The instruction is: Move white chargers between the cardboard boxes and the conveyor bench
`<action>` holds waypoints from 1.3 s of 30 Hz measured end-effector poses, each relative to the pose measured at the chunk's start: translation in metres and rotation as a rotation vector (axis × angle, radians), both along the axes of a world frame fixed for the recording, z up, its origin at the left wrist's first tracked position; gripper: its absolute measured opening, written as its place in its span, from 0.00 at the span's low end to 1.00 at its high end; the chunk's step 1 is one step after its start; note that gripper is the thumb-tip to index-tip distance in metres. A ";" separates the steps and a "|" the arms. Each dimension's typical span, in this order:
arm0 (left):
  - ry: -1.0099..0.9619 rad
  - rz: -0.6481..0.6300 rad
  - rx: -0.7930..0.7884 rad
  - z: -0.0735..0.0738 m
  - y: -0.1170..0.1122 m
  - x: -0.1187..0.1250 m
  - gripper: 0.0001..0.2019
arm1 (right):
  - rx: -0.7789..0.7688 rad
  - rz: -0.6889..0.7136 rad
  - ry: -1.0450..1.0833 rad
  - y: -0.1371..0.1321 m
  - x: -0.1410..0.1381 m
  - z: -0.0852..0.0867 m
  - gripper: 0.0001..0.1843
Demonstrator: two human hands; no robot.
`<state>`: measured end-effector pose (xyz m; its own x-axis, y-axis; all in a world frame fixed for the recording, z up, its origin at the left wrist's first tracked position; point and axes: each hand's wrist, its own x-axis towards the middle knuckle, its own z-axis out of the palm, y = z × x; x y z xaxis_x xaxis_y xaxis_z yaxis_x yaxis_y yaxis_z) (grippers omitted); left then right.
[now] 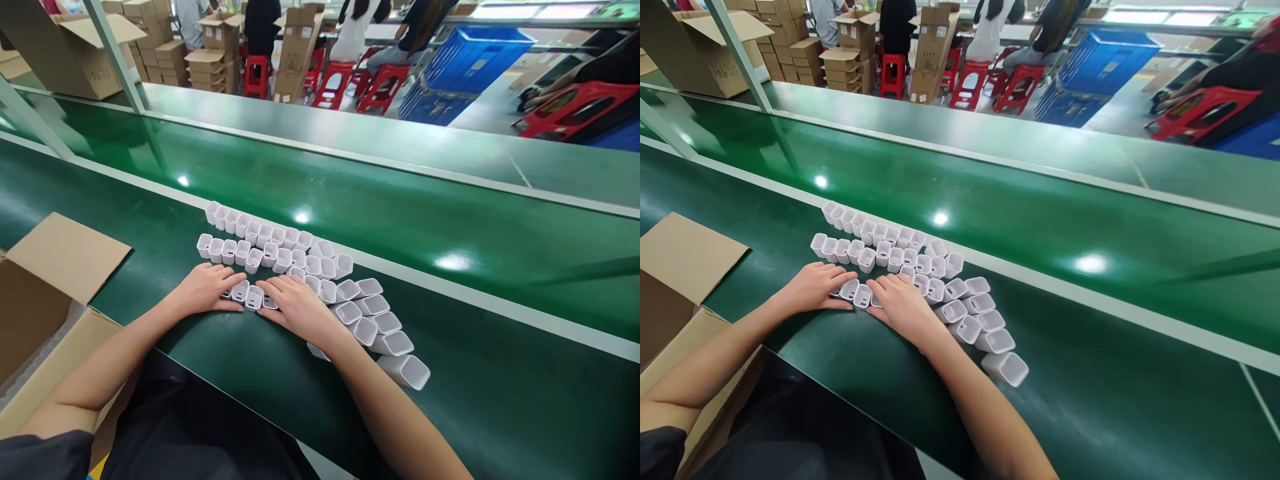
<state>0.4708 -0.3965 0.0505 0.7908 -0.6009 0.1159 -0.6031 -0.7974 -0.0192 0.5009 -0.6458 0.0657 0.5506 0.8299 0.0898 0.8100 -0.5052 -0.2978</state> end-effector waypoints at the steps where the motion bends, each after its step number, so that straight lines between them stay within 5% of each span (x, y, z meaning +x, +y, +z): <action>1: -0.002 -0.010 0.000 0.002 0.001 -0.001 0.32 | 0.009 0.006 0.001 -0.001 0.000 0.001 0.23; 6: 0.002 0.013 -0.023 0.008 0.007 -0.005 0.38 | 0.052 0.000 -0.005 -0.002 -0.001 0.001 0.24; 13: -0.062 0.049 0.008 -0.009 0.005 -0.004 0.30 | 0.003 -0.009 0.030 0.004 -0.001 0.000 0.20; 18: -0.015 0.061 -0.041 0.002 0.005 -0.009 0.35 | 0.002 -0.007 0.040 0.002 -0.001 0.002 0.27; 22: -0.024 0.222 -0.175 0.010 0.015 -0.028 0.39 | 0.055 -0.005 0.023 -0.004 -0.001 0.005 0.32; 27: 0.026 0.464 -0.446 -0.010 0.036 -0.060 0.45 | 0.106 0.029 0.006 -0.013 -0.003 0.015 0.28; 31: 0.033 0.549 -0.624 -0.031 0.045 -0.080 0.47 | 0.087 0.133 -0.026 -0.006 0.008 0.033 0.27; 34: 0.002 0.574 -0.697 -0.038 0.044 -0.096 0.45 | -0.071 0.329 -0.115 0.020 0.025 0.043 0.36; 39: -0.038 0.600 -0.736 -0.042 0.041 -0.133 0.42 | -0.339 0.719 -0.226 0.074 0.044 0.034 0.50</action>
